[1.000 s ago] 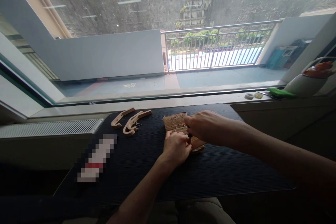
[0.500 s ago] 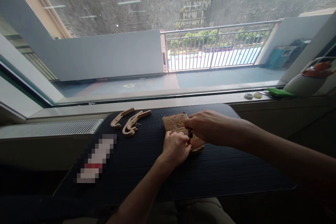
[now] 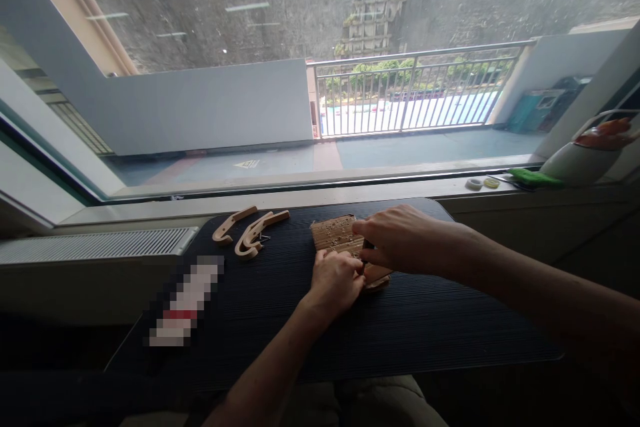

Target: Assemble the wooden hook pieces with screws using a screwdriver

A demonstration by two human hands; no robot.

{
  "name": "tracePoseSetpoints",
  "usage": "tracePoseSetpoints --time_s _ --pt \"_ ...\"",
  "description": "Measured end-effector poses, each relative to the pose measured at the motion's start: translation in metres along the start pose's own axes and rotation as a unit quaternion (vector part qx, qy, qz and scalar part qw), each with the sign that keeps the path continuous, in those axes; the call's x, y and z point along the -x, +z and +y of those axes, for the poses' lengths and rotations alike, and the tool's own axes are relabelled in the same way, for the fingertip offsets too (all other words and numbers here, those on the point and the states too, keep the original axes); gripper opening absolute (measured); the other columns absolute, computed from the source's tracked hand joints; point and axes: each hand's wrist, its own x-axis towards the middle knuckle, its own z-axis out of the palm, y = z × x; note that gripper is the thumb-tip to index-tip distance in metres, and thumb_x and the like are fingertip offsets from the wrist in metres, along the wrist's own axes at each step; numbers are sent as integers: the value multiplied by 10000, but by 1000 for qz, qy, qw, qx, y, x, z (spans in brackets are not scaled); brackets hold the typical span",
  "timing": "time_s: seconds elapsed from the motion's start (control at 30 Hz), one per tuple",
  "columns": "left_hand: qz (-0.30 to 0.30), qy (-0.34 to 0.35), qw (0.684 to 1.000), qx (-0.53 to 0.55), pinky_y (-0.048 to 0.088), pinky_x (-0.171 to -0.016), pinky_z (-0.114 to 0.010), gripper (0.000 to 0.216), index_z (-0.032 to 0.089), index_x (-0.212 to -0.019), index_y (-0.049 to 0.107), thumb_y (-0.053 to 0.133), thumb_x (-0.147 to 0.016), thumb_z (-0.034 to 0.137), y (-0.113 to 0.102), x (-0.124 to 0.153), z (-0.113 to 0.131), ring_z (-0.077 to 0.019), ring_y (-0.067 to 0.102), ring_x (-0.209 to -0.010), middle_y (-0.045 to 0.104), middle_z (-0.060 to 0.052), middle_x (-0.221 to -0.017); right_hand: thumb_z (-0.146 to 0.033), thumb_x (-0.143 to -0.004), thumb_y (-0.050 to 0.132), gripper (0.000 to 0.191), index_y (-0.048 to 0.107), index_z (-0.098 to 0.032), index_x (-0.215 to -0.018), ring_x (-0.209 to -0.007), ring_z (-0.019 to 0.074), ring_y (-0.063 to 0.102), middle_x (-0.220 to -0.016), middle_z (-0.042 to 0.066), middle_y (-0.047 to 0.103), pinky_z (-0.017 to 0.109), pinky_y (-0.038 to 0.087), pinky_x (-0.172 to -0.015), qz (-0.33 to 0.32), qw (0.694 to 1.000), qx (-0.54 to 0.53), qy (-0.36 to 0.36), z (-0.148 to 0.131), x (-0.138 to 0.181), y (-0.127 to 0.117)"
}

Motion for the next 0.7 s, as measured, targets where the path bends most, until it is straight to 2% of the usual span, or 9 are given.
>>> tracePoseSetpoints --time_s 0.1,0.2,0.37,0.57,0.7 --pt "2 2 1000 -5 356 -804 -355 181 228 -679 675 546 -791 285 0 -1 0 -187 592 -821 684 -3 -800 -210 -816 555 86 623 -172 -852 -694 179 616 -778 50 667 232 297 -509 -2 999 -15 -41 1 1 0" --pt "7 2 1000 -7 355 -803 -347 178 224 -684 673 544 -793 282 1 -1 0 -179 592 -816 686 -1 -808 -166 -832 532 103 621 -151 -781 -705 170 614 -785 57 664 236 292 -507 -19 998 -16 -57 2 -1 5" --pt "4 -4 1000 -11 356 -796 -340 174 231 -686 679 540 -787 261 1 0 2 -178 588 -810 687 -1 -798 -143 -846 500 135 633 -124 -849 -694 187 629 -776 80 668 248 298 -488 -13 999 1 -34 0 -6 11" --pt "-3 -8 1000 2 364 -833 -341 171 246 -707 694 552 -792 289 -2 1 3 -182 590 -829 687 -1 -803 -217 -886 462 202 637 -117 -884 -691 233 651 -734 111 676 266 306 -478 -25 999 30 23 -1 -6 6" --pt "-7 -9 1000 -4 363 -839 -346 176 244 -716 696 546 -803 275 -2 1 2 -186 595 -836 691 -5 -817 -200 -795 572 133 637 -160 -903 -715 218 641 -781 77 678 255 289 -491 -21 999 22 -12 -1 -2 0"
